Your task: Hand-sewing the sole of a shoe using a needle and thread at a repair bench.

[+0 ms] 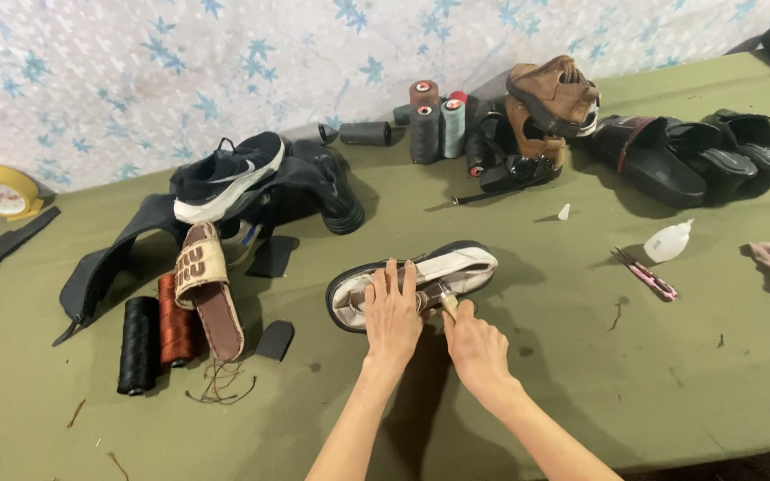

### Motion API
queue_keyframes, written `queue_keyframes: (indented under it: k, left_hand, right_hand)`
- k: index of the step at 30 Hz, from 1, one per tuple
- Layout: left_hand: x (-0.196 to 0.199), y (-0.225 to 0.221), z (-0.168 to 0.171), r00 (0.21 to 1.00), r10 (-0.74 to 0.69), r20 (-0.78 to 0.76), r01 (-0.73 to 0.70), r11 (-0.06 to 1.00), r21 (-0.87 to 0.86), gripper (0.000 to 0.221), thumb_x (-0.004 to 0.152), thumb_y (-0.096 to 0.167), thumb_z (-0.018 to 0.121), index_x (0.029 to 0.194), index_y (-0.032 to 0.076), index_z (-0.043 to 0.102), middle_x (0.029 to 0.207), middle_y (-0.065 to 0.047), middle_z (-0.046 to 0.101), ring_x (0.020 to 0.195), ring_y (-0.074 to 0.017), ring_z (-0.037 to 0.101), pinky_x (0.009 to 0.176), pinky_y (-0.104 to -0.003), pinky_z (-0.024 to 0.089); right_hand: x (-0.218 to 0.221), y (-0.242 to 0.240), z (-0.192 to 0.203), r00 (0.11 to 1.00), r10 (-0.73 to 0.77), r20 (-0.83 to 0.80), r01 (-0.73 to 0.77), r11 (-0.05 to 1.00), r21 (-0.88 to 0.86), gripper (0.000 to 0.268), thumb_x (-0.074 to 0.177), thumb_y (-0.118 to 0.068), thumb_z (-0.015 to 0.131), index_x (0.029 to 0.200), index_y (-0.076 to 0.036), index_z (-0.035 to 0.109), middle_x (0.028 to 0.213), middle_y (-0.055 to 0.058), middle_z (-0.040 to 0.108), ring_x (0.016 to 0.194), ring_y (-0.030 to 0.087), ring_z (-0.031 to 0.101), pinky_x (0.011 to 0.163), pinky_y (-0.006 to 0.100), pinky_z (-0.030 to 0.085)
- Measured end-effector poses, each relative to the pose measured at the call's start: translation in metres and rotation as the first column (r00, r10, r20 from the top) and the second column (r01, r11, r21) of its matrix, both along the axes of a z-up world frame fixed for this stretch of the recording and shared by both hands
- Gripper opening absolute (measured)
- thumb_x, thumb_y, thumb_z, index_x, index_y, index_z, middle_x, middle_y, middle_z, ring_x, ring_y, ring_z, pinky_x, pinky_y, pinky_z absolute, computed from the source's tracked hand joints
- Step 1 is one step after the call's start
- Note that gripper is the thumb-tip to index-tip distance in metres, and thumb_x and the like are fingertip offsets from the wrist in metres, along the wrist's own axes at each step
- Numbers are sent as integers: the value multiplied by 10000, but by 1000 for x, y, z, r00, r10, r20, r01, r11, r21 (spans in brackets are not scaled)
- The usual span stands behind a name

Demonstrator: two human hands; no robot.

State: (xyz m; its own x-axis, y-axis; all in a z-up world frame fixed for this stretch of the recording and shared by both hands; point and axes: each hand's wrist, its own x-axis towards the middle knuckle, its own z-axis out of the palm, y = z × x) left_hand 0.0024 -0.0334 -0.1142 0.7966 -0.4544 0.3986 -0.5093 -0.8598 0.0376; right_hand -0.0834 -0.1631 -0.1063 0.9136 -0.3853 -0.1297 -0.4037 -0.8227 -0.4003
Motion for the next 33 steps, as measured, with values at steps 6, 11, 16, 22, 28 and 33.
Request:
queue_keyframes:
  k: [6,11,16,22,28,33]
  left_hand:
    - [0,-1,-2,997,24,70,-23,1000,-2,841,750,201,824,1482,94,424,1423,-219,474,1266,-363,443,965,-428,383]
    - [2,1,-1,1000,16,25,-15,999,-29,884,693,128,851,1469,111,427,1432,-201,465,1265,-357,429,985,-431,375]
    - [4,1,19,994,-4,-113,-4,997,-72,975,614,252,940,1450,124,455,1430,-192,463,1246,-353,420,992,-433,365]
    - [28,4,7,973,-27,-228,8,996,-84,887,622,312,896,1410,173,512,1414,-139,509,1203,-316,441,973,-423,362]
    - [34,9,11,945,-47,-324,-3,988,-153,720,721,330,807,1391,189,584,1384,-121,573,1154,-294,470,953,-403,365]
    - [36,12,7,937,-37,-347,-23,986,-166,770,682,391,811,1394,186,597,1378,-118,582,1141,-276,454,948,-391,348]
  right_hand:
    - [4,-19,-23,999,-37,-26,12,-322,947,392,1089,-543,449,988,-164,445,635,-148,139,408,17,126,305,181,130]
    - [9,-22,-39,1000,-6,-22,15,-547,837,354,1111,-500,399,1000,-166,426,627,-155,144,385,-2,117,284,180,151]
    - [7,-9,-40,974,-108,198,-17,842,539,459,1080,-491,442,915,-82,565,567,115,543,461,258,556,377,392,456]
    - [12,6,-23,995,-53,79,52,998,20,428,1064,-500,409,982,-109,562,771,200,700,792,416,766,657,549,608]
    - [12,-3,14,984,-168,-61,120,366,923,455,1083,-480,421,1000,-61,576,624,-1,415,433,119,358,346,260,289]
    - [18,-16,-2,978,-69,-197,111,-624,774,296,1108,-403,440,979,-137,448,631,-155,204,391,-19,170,282,157,157]
